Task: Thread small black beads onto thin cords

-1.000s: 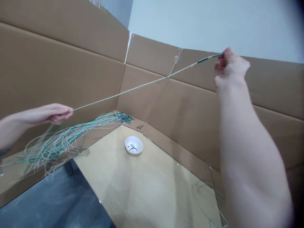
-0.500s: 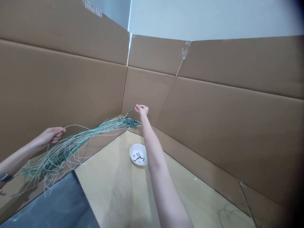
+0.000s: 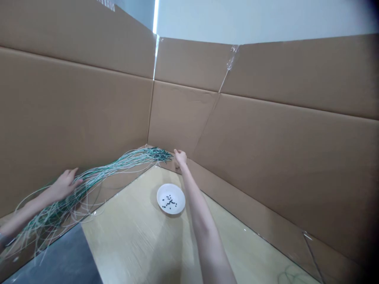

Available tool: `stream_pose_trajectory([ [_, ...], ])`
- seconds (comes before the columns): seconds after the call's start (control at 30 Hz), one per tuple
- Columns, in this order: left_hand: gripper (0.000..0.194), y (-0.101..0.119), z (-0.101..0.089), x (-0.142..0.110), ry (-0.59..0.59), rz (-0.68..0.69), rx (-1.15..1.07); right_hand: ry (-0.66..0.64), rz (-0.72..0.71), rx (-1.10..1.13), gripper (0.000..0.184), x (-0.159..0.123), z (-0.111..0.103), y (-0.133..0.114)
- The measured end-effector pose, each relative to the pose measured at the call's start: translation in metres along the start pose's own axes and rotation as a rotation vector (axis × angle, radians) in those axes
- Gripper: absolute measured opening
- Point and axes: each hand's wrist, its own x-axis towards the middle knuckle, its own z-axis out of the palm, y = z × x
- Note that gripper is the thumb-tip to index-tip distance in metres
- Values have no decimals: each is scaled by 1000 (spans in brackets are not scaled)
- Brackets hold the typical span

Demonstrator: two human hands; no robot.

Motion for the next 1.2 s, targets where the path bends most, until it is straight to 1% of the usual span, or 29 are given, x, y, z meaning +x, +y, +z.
stream_pose_trajectory([
  [0.07,56,-1,-3,-6,12,17,48,-52,-39,-69,33,-10,-18,9],
  [0.13,57,5,-4,-13,13,61,25,-125,-60,-142,32,-29,-37,25],
  [0.17,56,11,-2,-16,-1,84,-29,-163,-55,-182,32,-41,-46,35],
  [0.2,55,19,2,-20,-40,102,-109,-203,-40,-223,31,-54,-53,46],
  [0.23,55,28,8,-23,-103,112,-202,-240,-14,-265,31,-68,-59,57],
  [0.27,56,40,17,-27,-181,119,-298,-278,12,-301,31,-82,-63,67],
  [0.3,60,53,27,-30,-285,130,-387,-317,34,-329,31,-96,-64,76],
  [0.37,69,82,53,-37,-457,154,-530,-383,55,-364,31,-119,-62,90],
  [0.4,74,98,67,-41,-513,189,-594,-402,50,-374,31,-128,-58,95],
  [0.43,80,113,81,-44,-541,240,-667,-407,40,-382,31,-136,-54,98],
  [0.5,88,142,106,-50,-538,353,-850,-395,12,-396,31,-149,-48,102],
  [0.53,93,155,117,-52,-534,379,-897,-382,-2,-401,31,-154,-47,103],
  [0.6,101,175,135,-54,-541,410,-976,-348,-29,-408,31,-164,-49,106],
  [0.67,108,189,151,-53,-575,412,-1052,-303,-55,-413,31,-176,-57,109],
  [0.7,108,195,158,-52,-603,402,-1093,-274,-67,-417,31,-182,-62,111],
  [0.73,105,200,166,-51,-638,384,-1131,-242,-79,-420,31,-188,-68,113],
  [0.83,84,216,190,-47,-751,315,-1217,-159,-106,-431,31,-204,-84,121],
  [0.9,72,230,206,-46,-787,282,-1255,-121,-117,-437,30,-212,-92,127],
  [0.93,65,237,214,-46,-786,270,-1269,-104,-121,-439,30,-214,-96,129],
  [1.0,48,250,227,-45,-755,248,-1289,-67,-124,-441,29,-217,-102,134],
  [1.07,37,259,237,-43,-705,225,-1291,-20,-128,-440,29,-219,-107,135],
  [1.2,32,266,247,-37,-581,189,-1255,98,-170,-439,32,-222,-117,127],
])
